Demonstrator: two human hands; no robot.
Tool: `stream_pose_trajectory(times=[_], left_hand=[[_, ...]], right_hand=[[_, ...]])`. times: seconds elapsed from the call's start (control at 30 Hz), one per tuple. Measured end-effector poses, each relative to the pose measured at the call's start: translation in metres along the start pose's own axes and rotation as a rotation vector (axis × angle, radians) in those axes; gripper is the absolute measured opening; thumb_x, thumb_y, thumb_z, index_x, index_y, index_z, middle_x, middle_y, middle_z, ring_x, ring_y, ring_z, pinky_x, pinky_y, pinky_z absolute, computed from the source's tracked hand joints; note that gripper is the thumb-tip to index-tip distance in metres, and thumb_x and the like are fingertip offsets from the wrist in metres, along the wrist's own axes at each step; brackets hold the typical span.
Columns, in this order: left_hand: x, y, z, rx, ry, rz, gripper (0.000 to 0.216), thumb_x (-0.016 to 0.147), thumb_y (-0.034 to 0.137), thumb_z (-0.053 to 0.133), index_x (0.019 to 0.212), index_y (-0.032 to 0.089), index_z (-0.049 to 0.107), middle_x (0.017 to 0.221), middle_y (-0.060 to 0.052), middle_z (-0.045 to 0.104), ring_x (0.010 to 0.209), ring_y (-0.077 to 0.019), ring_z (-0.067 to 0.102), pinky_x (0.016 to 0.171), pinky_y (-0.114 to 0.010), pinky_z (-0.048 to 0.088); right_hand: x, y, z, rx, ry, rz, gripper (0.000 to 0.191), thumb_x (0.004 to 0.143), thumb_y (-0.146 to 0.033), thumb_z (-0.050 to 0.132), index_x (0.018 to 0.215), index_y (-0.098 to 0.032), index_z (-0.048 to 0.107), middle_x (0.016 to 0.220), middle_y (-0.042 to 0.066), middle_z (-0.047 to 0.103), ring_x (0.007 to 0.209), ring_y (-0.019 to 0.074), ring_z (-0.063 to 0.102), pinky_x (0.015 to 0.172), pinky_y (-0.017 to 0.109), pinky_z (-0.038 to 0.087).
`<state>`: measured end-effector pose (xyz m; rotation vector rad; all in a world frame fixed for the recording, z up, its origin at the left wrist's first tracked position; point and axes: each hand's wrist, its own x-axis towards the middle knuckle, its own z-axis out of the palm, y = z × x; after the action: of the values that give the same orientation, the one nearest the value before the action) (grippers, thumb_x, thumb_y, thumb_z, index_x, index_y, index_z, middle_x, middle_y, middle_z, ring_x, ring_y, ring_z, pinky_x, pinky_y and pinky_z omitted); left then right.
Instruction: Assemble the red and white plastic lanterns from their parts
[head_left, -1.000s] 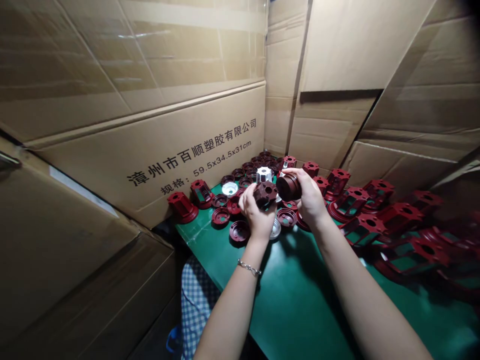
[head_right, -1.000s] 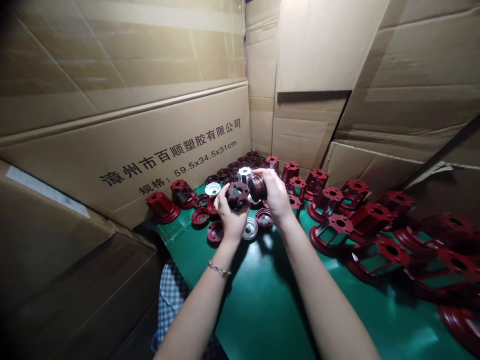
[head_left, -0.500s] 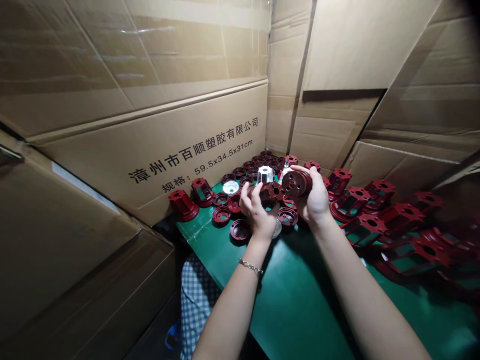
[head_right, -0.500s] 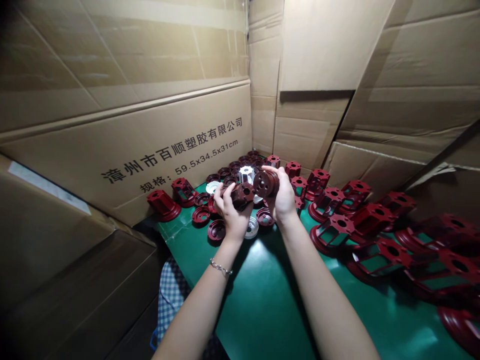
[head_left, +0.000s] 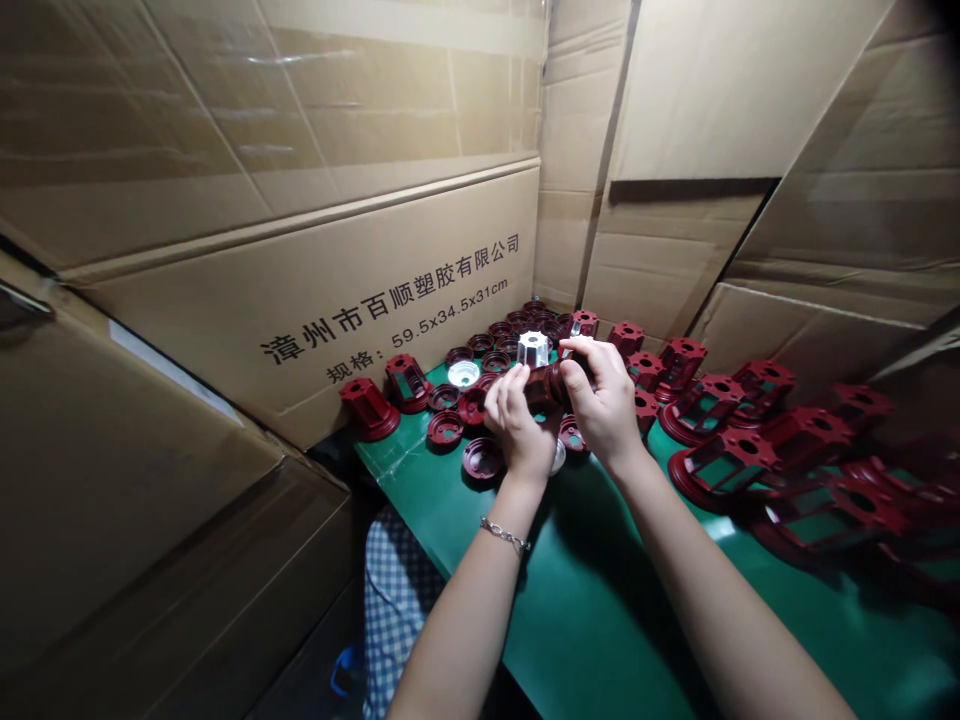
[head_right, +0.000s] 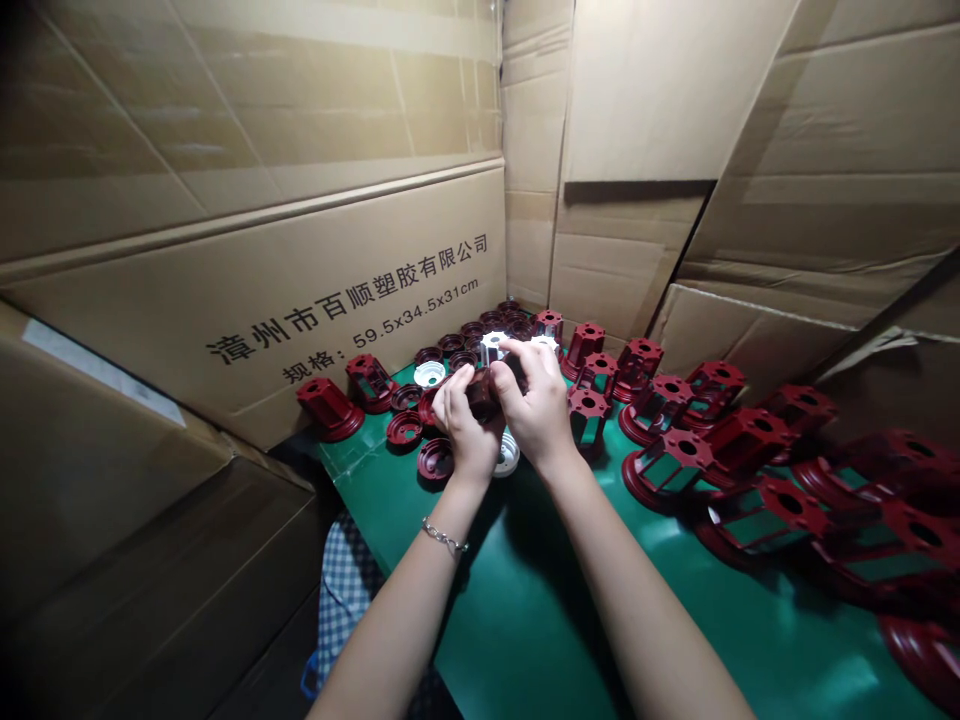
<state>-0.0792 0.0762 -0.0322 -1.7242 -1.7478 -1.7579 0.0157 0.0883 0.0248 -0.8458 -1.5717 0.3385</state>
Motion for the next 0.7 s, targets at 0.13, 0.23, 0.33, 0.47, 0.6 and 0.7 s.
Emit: stream_pose_trajectory(times=[0.13,0.23,0.33,0.47,0.6,0.7], left_hand=[[0.001,0.001,-0.001,-0.014,-0.027,0.007,0.055,0.069,0.024,0.066,0.121,0.019,0.048,0.121,-0.01,0.055,0.118,-0.0266,0.044,0.102,-0.042,0.032],[0.001,0.001,0.0,-0.021,-0.027,0.025,0.056,0.069,0.028,0.067,0.121,0.018,0.047,0.12,-0.012,0.055,0.118,-0.0267,0.044,0.102,-0.043,0.033],[0.001,0.0,0.001,-0.04,-0.011,0.041,0.056,0.07,0.028,0.067,0.121,0.018,0.047,0.12,-0.011,0.055,0.118,-0.0258,0.044,0.102,-0.042,0.032],[0.001,0.0,0.001,-0.026,-0.027,0.031,0.056,0.07,0.027,0.067,0.121,0.019,0.047,0.12,-0.011,0.054,0.118,-0.0264,0.043,0.102,-0.042,0.032],[0.0,0.0,0.0,-0.021,-0.037,0.034,0.057,0.069,0.028,0.068,0.122,0.018,0.047,0.121,-0.011,0.054,0.118,-0.0269,0.043,0.102,-0.042,0.032],[0.001,0.001,-0.001,-0.002,-0.042,0.041,0.057,0.069,0.027,0.068,0.122,0.018,0.047,0.122,-0.011,0.054,0.118,-0.0268,0.042,0.102,-0.042,0.031]], right_hand=[[0.006,0.009,-0.002,0.411,0.058,0.371,0.035,0.083,-0.05,0.048,0.095,-0.018,0.055,0.094,0.005,0.056,0.086,0.0203,0.055,0.078,0.032,0.047],[0.01,0.013,-0.003,0.754,0.147,0.714,0.043,0.074,-0.056,0.048,0.093,-0.017,0.051,0.084,0.003,0.055,0.071,0.019,0.056,0.061,0.03,0.05],[0.012,0.013,-0.004,0.852,0.17,0.78,0.045,0.069,-0.056,0.051,0.092,-0.017,0.051,0.08,0.002,0.054,0.067,0.0178,0.055,0.051,0.026,0.048],[0.011,0.008,-0.004,0.813,0.198,0.714,0.043,0.069,-0.054,0.05,0.091,-0.017,0.05,0.079,0.002,0.053,0.069,0.0184,0.056,0.05,0.025,0.048],[0.007,0.005,-0.001,0.794,0.272,0.582,0.035,0.072,-0.048,0.051,0.09,-0.018,0.051,0.079,0.002,0.052,0.074,0.0182,0.057,0.06,0.027,0.052],[0.005,0.006,0.001,0.751,0.248,0.541,0.035,0.075,-0.048,0.049,0.092,-0.017,0.052,0.082,0.002,0.052,0.069,0.0161,0.056,0.062,0.027,0.052]])
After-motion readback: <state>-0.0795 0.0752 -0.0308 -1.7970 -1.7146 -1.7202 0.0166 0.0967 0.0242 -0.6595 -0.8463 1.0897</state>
